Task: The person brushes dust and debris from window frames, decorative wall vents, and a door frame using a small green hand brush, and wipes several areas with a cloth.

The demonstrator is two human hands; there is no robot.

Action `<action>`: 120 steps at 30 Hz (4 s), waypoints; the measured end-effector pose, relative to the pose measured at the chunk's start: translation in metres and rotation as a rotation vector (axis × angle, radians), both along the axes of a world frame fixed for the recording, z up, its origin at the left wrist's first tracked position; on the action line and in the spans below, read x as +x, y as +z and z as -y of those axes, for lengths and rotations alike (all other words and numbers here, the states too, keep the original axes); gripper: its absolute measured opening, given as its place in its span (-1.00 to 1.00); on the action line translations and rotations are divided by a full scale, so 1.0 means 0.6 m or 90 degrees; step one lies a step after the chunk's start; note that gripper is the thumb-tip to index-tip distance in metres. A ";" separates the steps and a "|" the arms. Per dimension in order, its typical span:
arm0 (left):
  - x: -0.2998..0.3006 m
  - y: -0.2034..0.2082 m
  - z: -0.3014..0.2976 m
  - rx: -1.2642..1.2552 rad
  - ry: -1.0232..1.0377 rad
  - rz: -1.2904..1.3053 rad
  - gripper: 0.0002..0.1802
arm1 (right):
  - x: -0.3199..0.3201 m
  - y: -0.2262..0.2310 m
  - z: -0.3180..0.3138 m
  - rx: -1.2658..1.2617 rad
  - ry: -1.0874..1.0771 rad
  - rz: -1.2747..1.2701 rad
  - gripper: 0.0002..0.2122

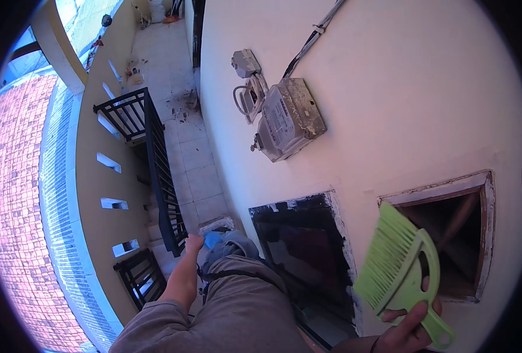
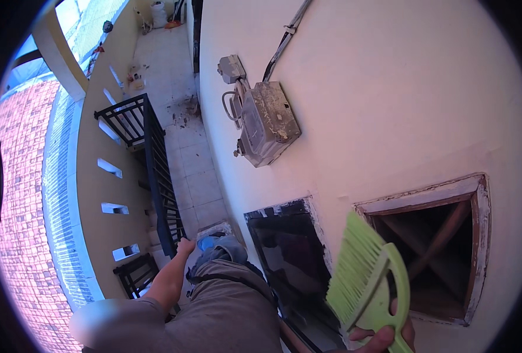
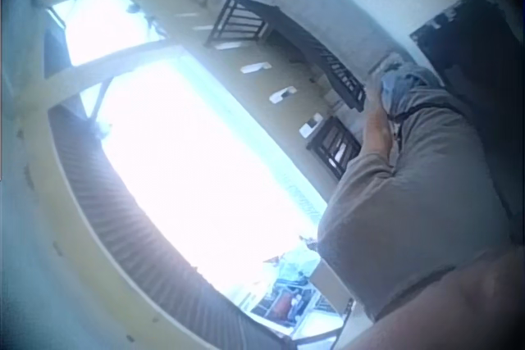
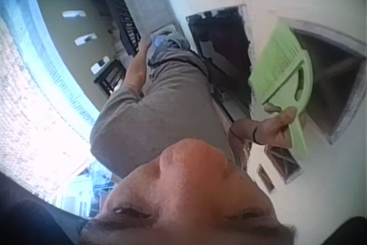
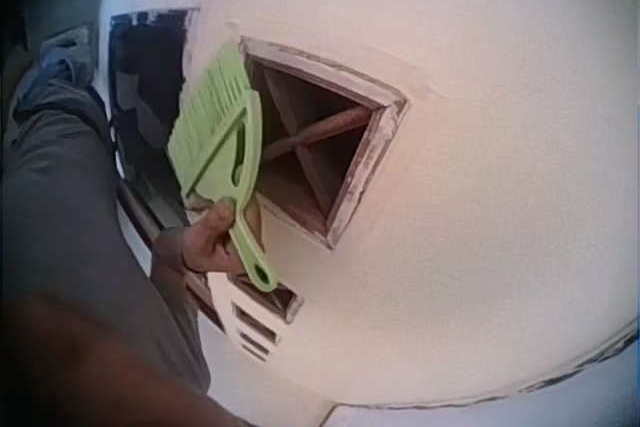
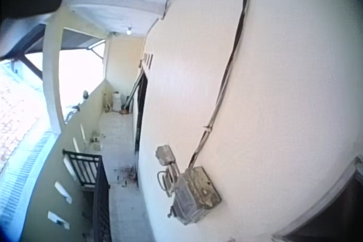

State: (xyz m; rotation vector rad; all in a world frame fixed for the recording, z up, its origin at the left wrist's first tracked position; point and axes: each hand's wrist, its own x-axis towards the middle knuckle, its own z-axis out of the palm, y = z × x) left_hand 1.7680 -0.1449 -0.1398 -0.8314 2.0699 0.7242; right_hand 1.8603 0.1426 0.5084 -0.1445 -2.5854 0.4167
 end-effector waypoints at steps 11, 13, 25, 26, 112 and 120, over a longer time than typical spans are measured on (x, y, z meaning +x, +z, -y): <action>0.164 -0.065 0.059 0.010 -0.002 -0.060 -0.25 | -0.326 0.019 0.080 -0.091 0.180 -0.163 -0.80; 0.130 -0.058 0.040 0.052 -0.018 -0.107 -0.27 | -0.442 0.030 0.095 0.059 0.188 -0.139 -0.77; 0.049 0.005 0.047 0.070 0.054 -0.259 -0.49 | -0.520 0.072 0.113 -0.173 0.140 0.139 -0.79; 0.058 0.003 0.054 0.071 0.066 -0.221 -0.49 | -0.532 0.045 0.084 -0.030 0.130 0.045 -0.75; 0.060 0.003 0.141 0.208 -0.061 -0.170 -0.48 | -0.359 -0.094 0.144 0.204 0.151 -0.155 -0.58; 0.099 0.003 0.177 0.293 0.092 -0.152 -0.40 | -0.281 -0.065 0.176 0.047 0.151 -0.018 -0.47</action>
